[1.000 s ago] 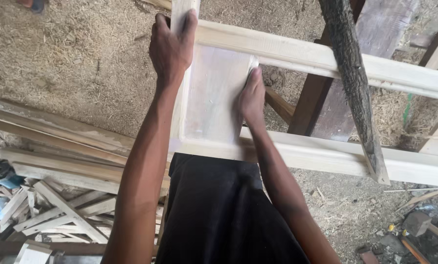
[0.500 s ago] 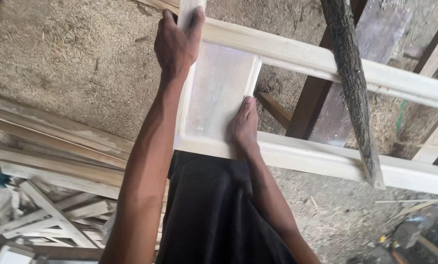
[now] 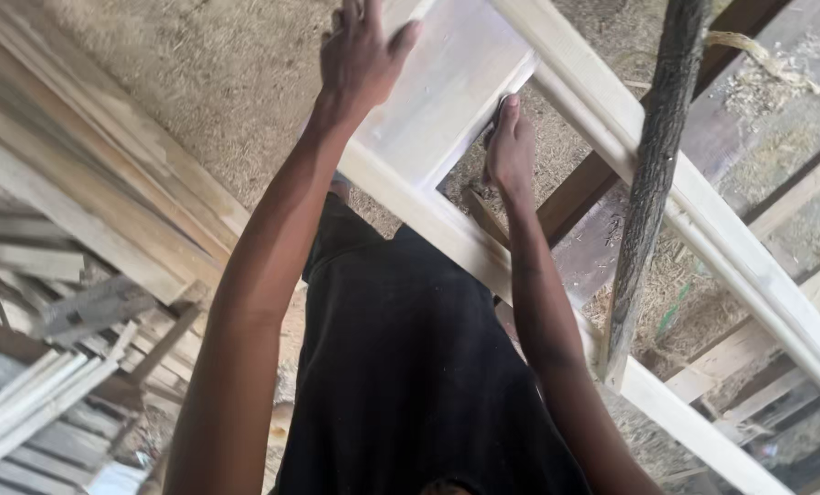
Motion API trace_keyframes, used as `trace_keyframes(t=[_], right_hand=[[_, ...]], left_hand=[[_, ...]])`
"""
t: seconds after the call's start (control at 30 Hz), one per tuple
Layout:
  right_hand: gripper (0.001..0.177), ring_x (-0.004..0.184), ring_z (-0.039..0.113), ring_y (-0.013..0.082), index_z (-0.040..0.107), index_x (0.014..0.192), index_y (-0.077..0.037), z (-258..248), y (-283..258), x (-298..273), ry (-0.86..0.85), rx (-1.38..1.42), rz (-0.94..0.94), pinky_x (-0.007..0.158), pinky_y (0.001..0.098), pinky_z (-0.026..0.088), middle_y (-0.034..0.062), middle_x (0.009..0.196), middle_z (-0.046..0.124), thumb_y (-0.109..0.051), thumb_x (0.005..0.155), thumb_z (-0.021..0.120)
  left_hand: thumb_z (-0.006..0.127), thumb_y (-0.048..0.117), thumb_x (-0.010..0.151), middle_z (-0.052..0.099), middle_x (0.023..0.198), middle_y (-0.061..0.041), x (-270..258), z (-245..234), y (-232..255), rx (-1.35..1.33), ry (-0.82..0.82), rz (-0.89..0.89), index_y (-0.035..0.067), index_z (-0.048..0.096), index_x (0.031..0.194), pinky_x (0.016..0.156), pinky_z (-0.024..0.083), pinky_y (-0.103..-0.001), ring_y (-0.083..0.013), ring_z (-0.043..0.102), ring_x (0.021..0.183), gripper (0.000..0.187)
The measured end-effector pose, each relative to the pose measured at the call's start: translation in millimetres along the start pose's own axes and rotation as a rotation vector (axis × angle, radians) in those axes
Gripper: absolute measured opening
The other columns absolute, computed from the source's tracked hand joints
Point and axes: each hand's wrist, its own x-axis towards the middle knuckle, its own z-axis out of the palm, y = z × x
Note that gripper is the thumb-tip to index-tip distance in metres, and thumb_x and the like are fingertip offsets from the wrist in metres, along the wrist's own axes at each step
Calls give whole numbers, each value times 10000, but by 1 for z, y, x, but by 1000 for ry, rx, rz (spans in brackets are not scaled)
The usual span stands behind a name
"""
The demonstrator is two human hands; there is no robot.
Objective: The person sands a white wooden door frame using a sanding block. They systematically smooth the edges and flat surfaces of the frame, which is resting on a wooden workbench in a workshop.
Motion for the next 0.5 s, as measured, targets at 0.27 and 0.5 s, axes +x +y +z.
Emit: trace_keyframes(t=[0.27,0.5], right_hand=[[406,650,500,88,699,1098,-61,-24,-28,-39,-246,21,-260,575,314,403,-19,782,607,-380,1063,449],[285,486,469,37,698,829,-69,-11,-42,-69,-375,-150,-134,417,248,312,-33,595,591,-301,991,729]], left_hand=[[630,621,1063,710,1011,-148,-102,-38,-11,105,162,-215,54,642,1142,765,570,-454,-287,698,913,573],[798,606,932,715,711,-62,-94,-29,-12,-23,375,-211,84,723,901,547,565,-345,-184,694,586,529]])
